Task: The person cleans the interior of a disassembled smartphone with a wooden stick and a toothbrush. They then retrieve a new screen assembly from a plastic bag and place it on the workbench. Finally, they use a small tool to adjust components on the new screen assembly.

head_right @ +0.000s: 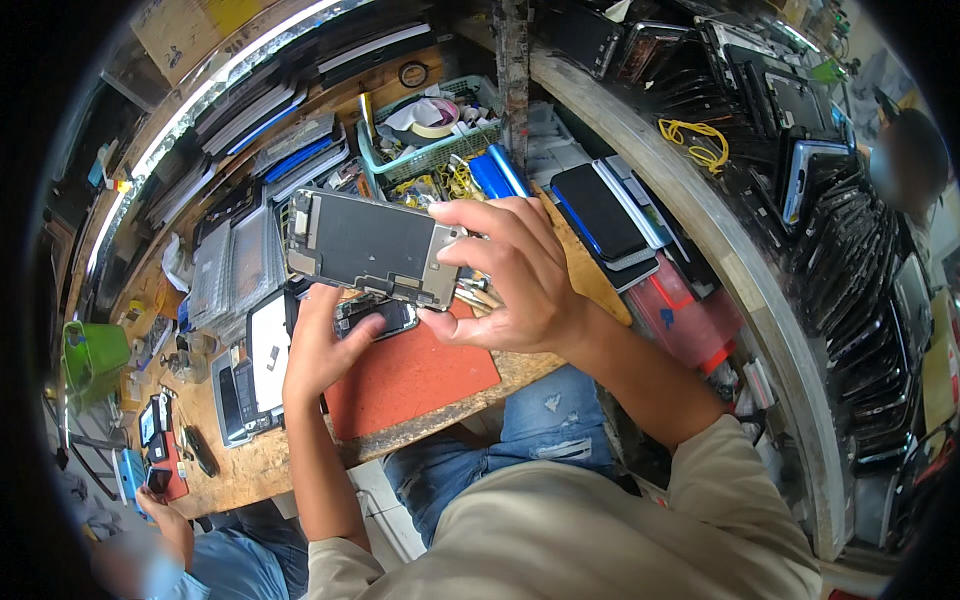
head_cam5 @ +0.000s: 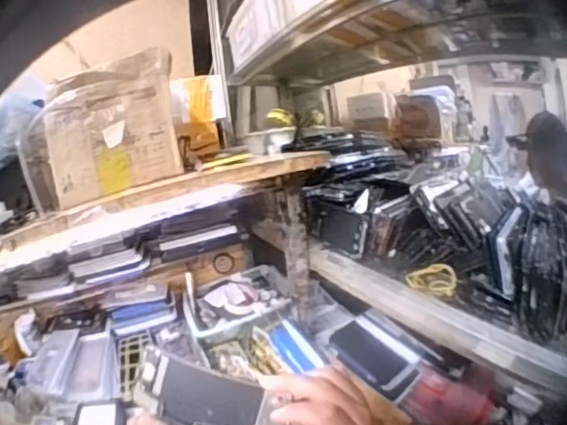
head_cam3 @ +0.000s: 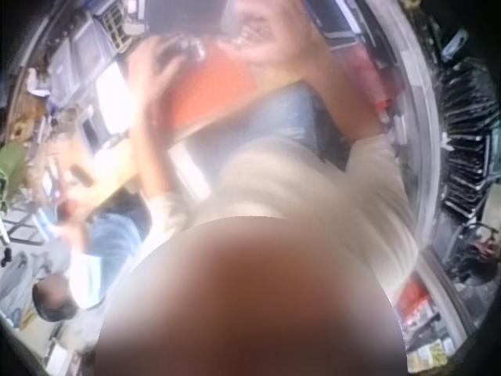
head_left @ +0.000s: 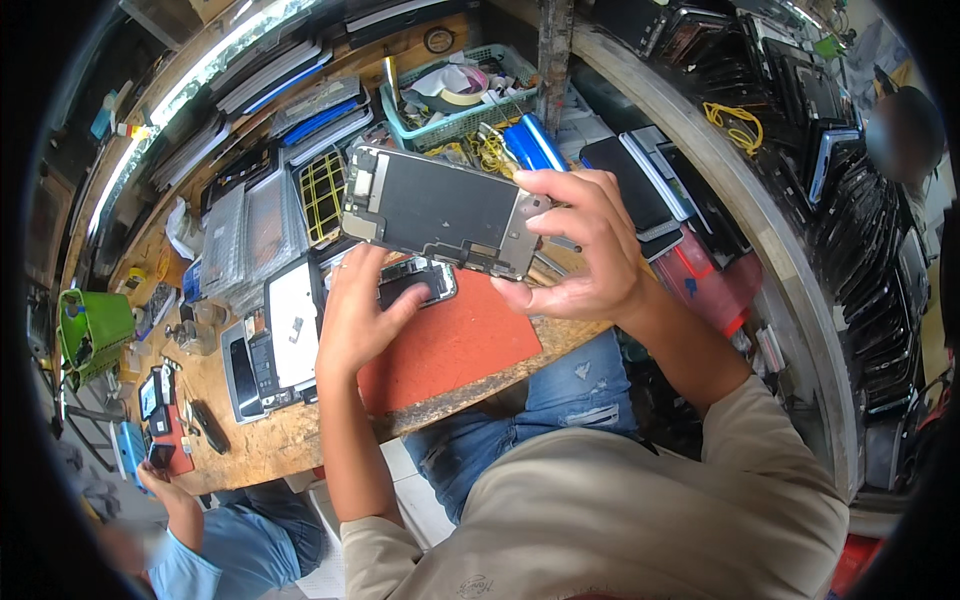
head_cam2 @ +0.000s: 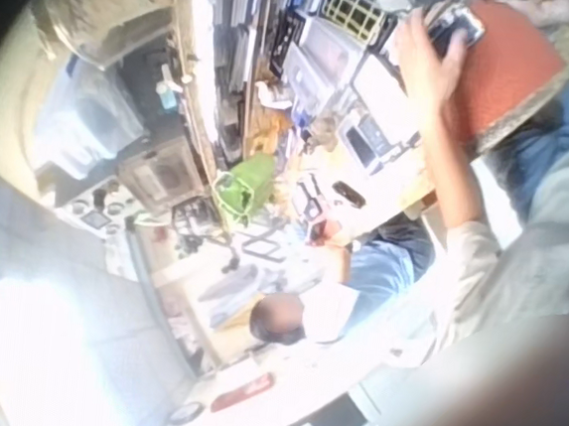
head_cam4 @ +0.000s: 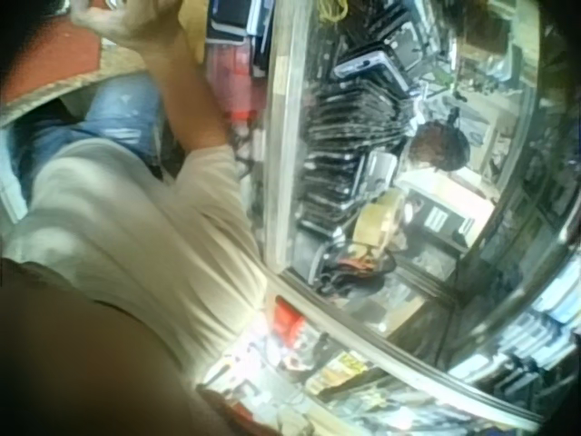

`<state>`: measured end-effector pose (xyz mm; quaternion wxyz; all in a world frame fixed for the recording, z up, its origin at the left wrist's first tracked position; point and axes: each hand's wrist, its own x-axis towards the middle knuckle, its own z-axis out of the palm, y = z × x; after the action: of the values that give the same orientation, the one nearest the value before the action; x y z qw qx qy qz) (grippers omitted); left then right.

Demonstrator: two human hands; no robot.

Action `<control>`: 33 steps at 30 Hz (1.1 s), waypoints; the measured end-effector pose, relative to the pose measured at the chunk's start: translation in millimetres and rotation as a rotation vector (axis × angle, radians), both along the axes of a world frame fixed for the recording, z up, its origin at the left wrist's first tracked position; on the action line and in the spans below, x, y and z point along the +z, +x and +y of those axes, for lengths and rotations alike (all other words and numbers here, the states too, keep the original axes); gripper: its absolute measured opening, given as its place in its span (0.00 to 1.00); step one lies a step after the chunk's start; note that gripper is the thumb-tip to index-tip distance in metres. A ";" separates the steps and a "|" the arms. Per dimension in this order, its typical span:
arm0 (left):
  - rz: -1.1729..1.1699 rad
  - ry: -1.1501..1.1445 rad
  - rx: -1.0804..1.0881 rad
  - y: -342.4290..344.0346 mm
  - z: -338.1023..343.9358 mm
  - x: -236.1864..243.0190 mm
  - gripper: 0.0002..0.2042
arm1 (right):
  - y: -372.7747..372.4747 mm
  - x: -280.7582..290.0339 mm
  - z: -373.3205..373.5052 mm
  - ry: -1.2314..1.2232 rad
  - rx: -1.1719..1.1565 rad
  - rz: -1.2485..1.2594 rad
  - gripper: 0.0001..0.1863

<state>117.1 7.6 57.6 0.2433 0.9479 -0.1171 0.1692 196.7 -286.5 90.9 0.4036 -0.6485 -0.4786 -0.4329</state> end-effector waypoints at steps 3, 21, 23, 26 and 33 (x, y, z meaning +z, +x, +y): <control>0.036 -0.858 -0.008 -7.3 -5.1 6.2 0.15 | -3.1 -6.1 2.4 -0.013 -0.004 -0.004 0.36; -0.114 -1.193 0.178 -60.3 -11.3 4.3 0.13 | -30.5 -35.3 19.2 -0.110 0.106 0.138 0.36; -0.119 -1.195 0.183 -62.4 -12.8 1.6 0.12 | -32.5 -36.0 18.9 -0.127 0.107 0.148 0.36; -0.140 -1.186 0.215 -64.8 -16.5 0.6 0.12 | -35.4 -38.1 17.6 -0.129 0.114 0.164 0.36; -0.198 -1.131 0.215 -73.0 -27.1 7.5 0.11 | -35.8 -43.3 12.6 -0.120 0.120 0.187 0.34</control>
<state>44.1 -19.4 65.1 0.6809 0.6569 0.0663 0.3169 160.9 -273.9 47.6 0.4322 -0.6794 -0.5017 -0.3161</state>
